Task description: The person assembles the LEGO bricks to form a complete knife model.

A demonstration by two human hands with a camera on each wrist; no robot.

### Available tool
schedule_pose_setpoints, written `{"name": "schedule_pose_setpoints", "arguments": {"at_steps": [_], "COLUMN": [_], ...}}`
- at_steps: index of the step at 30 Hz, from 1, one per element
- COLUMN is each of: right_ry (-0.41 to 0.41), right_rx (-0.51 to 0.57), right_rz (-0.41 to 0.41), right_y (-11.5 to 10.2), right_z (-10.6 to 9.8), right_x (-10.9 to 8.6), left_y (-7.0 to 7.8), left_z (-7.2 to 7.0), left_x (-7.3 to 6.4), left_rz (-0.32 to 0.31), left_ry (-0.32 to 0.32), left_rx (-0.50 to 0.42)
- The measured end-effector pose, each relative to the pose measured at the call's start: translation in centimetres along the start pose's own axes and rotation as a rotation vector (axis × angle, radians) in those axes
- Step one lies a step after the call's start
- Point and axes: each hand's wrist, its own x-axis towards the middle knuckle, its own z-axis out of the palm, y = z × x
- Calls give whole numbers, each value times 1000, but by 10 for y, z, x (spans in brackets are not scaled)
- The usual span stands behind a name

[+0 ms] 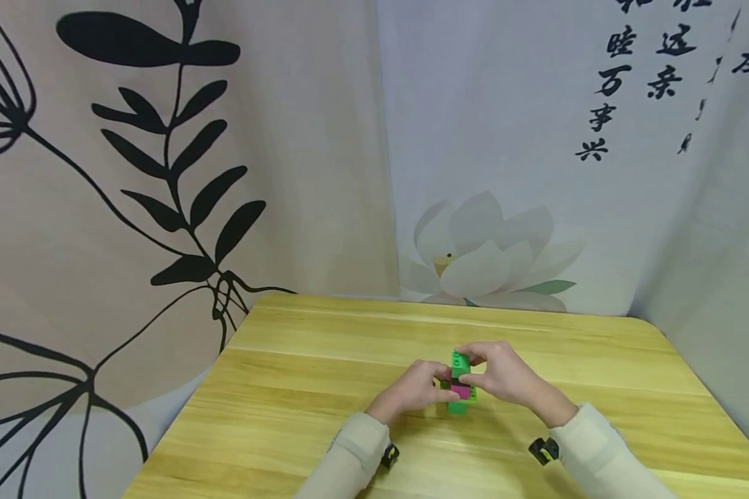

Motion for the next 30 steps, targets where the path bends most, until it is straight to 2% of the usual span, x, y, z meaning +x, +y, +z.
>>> {"name": "schedule_pose_setpoints", "arguments": {"at_steps": [7,18,22,30], "right_ry": [44,39,55,87], "right_rx": [0,4,1,66], "right_rz": [-39,7,-5,-18], "right_y": [4,2,3,8], "right_z": [5,4,5,6], "right_x": [-1,-4,-5,-6], "left_y": [0,0,-1,-1], "left_z": [-1,1,1,-1], "left_x": [0,0,1,2], "left_rz": [-13,5,0,-13], "left_ry": [-4,-18,-19,-16], "left_rx": [-10,-13,-12,-18]}}
